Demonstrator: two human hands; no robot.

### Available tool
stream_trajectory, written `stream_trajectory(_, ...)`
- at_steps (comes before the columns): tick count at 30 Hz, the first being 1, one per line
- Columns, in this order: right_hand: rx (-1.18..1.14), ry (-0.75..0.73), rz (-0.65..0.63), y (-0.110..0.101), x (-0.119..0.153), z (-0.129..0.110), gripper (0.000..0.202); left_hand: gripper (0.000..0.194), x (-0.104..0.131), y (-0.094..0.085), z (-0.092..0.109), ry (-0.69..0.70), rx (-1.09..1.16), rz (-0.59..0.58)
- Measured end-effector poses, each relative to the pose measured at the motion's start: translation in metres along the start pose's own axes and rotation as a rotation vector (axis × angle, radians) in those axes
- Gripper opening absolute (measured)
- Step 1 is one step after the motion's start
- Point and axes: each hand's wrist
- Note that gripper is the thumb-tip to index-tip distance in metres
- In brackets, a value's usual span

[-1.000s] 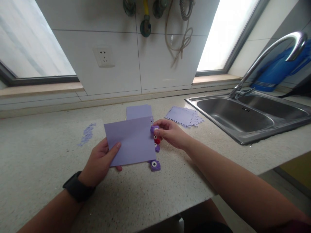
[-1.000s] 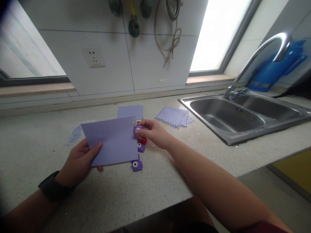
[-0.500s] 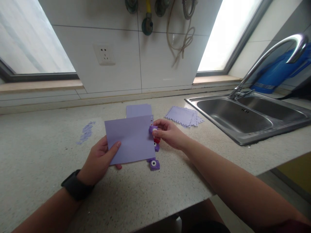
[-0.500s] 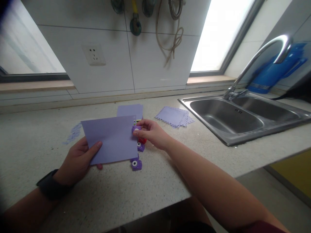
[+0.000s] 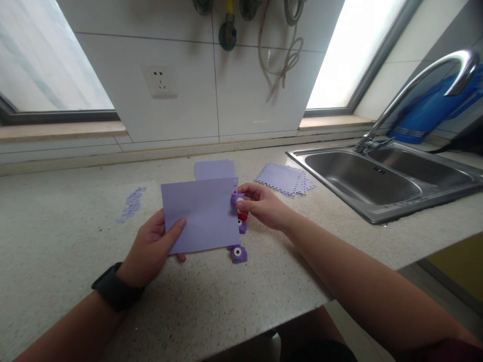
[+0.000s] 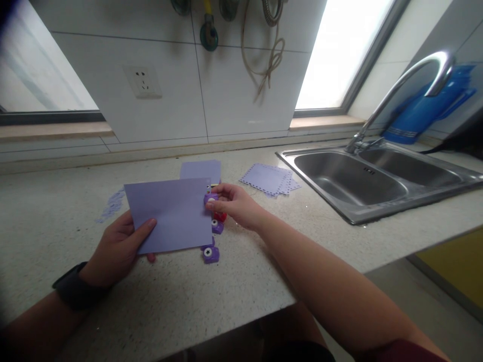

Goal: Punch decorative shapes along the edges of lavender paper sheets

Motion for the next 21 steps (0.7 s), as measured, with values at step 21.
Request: stream_trajectory(21,-0.051,0.061,-0.042,0.0044,0.0027,-0.0058,0.032,0.037,-0.0017,-0.0024,-0.0069,-0.049,0.107,-0.008)
Point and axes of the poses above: each hand's wrist, its own x-axis away from the middle knuckle, its own y-axis out of the palm, z = x × y, and after that the axes turned 13 degrees about -x, right-handed
